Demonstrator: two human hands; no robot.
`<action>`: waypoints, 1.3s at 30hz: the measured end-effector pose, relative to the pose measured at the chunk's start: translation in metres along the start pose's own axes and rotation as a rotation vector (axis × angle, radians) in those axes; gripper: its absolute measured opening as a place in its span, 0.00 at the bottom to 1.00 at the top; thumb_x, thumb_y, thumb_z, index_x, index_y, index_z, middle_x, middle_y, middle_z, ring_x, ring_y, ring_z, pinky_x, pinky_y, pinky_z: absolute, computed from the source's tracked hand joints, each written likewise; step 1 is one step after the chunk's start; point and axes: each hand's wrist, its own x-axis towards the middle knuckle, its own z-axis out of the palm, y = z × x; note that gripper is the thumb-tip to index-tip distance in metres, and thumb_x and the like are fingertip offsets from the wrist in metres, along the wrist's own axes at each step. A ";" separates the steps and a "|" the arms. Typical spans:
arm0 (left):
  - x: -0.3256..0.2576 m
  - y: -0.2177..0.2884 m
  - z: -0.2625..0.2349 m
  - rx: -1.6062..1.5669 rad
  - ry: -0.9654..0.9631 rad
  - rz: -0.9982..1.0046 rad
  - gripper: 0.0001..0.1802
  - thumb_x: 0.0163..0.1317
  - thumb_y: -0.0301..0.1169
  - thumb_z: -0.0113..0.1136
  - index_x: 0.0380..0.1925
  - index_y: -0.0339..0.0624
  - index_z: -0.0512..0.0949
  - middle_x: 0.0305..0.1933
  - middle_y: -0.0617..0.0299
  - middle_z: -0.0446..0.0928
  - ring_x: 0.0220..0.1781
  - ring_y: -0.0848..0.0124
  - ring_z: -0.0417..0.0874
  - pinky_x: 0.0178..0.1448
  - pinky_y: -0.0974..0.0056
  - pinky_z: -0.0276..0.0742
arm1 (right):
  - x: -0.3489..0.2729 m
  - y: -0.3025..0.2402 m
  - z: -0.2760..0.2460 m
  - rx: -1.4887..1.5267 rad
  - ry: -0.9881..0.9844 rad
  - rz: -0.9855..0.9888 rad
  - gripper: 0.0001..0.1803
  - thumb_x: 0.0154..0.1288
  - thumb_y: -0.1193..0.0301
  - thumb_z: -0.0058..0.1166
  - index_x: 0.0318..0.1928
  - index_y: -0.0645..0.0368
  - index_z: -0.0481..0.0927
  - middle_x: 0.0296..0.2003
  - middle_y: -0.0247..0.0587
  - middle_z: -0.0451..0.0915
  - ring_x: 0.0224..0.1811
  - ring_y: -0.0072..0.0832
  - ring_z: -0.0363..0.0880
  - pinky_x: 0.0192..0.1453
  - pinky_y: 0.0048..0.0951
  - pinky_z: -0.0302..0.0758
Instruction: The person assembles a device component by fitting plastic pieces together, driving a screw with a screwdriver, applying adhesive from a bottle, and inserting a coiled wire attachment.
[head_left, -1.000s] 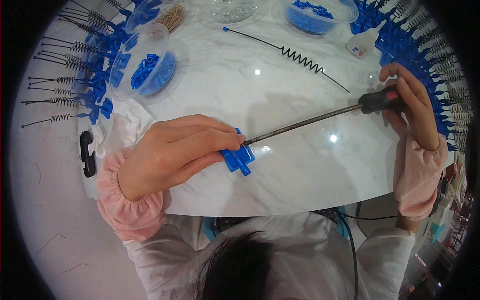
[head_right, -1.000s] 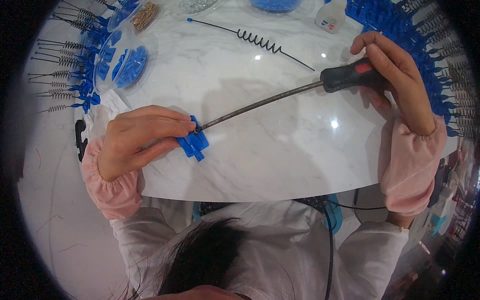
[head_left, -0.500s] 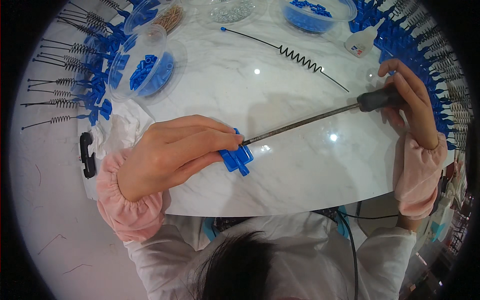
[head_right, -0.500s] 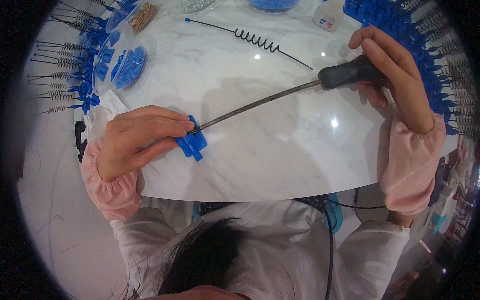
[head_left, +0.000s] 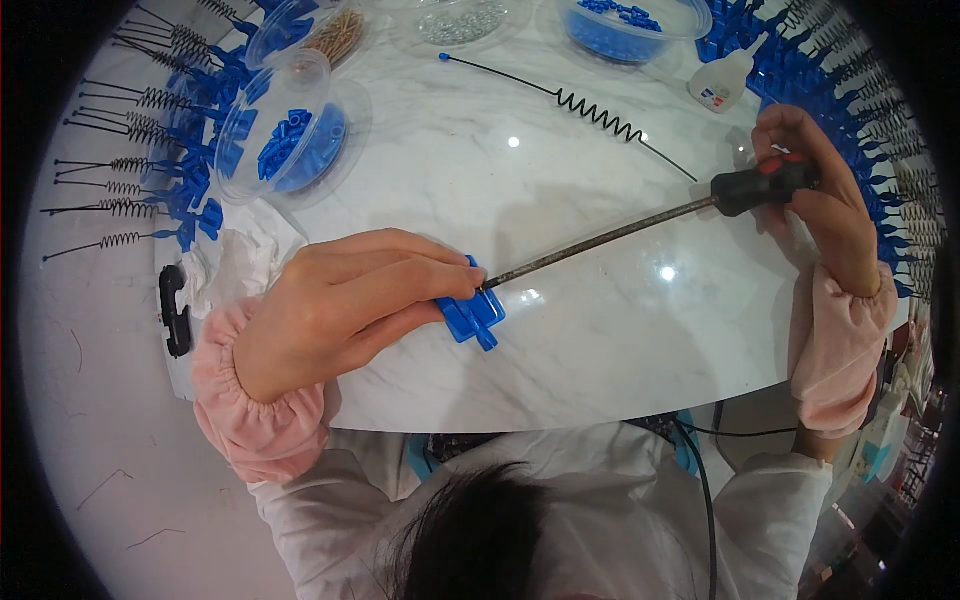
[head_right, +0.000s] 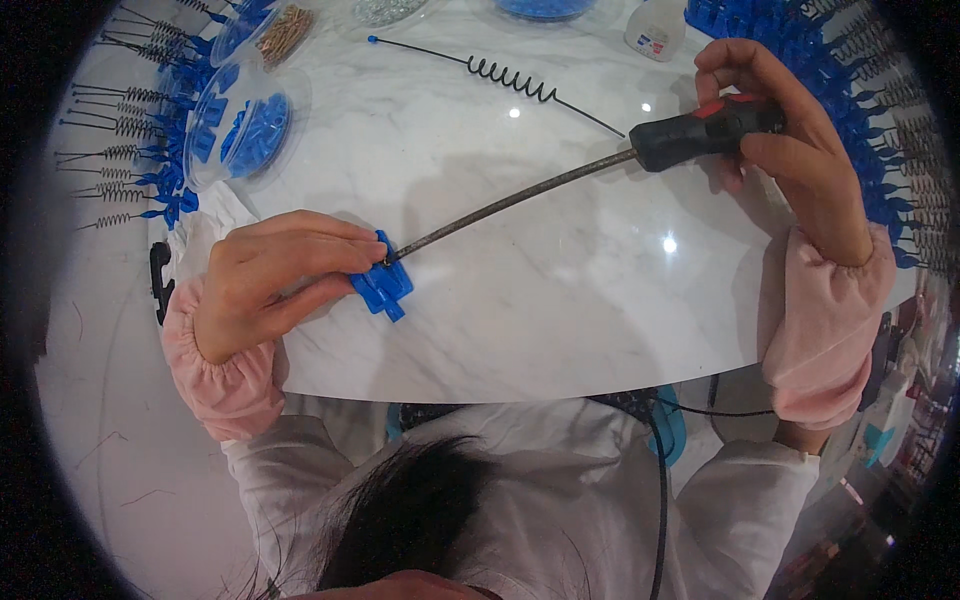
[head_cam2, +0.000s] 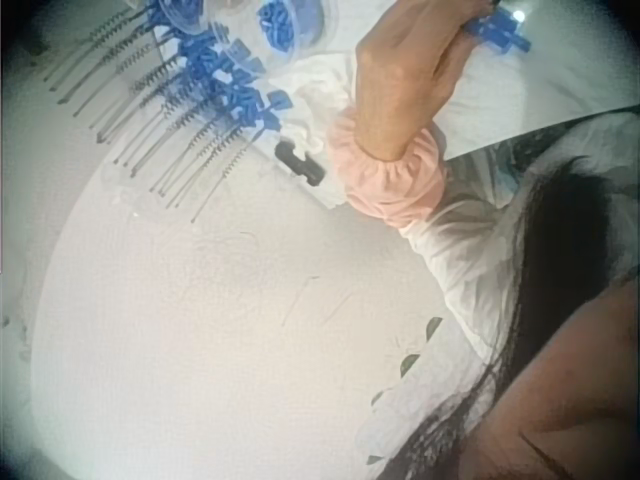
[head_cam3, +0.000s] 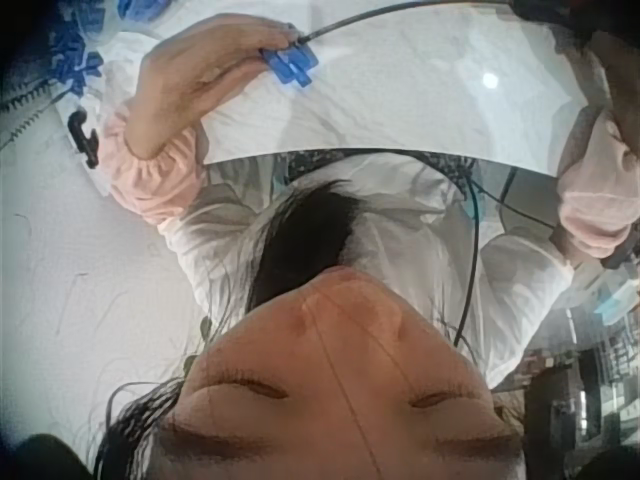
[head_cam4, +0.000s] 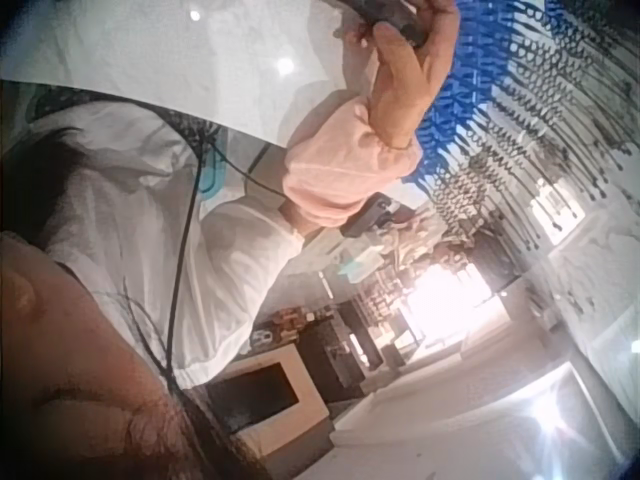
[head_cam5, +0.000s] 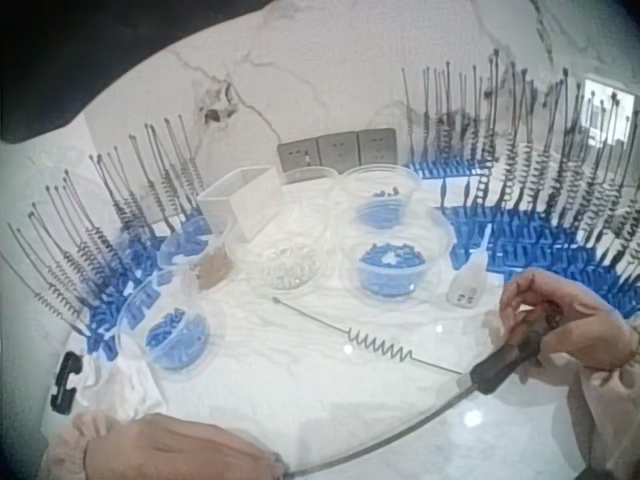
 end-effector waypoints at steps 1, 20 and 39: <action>-0.002 0.000 0.000 0.005 -0.001 -0.007 0.17 0.51 0.18 0.71 0.43 0.35 0.84 0.46 0.51 0.86 0.51 0.56 0.87 0.52 0.60 0.85 | 0.002 0.002 0.003 0.006 -0.006 -0.001 0.31 0.62 0.58 0.59 0.62 0.59 0.71 0.45 0.37 0.77 0.23 0.19 0.74 0.25 0.15 0.66; 0.001 0.001 0.000 -0.010 0.001 -0.012 0.17 0.50 0.18 0.71 0.43 0.36 0.84 0.46 0.52 0.86 0.52 0.56 0.87 0.53 0.60 0.84 | 0.001 -0.003 -0.004 -0.046 -0.012 -0.046 0.36 0.67 0.53 0.48 0.70 0.62 0.64 0.58 0.48 0.76 0.44 0.25 0.81 0.39 0.18 0.79; 0.002 0.000 0.001 0.031 0.016 0.043 0.17 0.53 0.21 0.70 0.45 0.36 0.83 0.44 0.53 0.85 0.46 0.58 0.87 0.47 0.61 0.85 | 0.006 0.010 -0.005 -0.121 -0.001 -0.157 0.36 0.69 0.49 0.49 0.69 0.60 0.67 0.64 0.52 0.73 0.41 0.26 0.84 0.45 0.22 0.80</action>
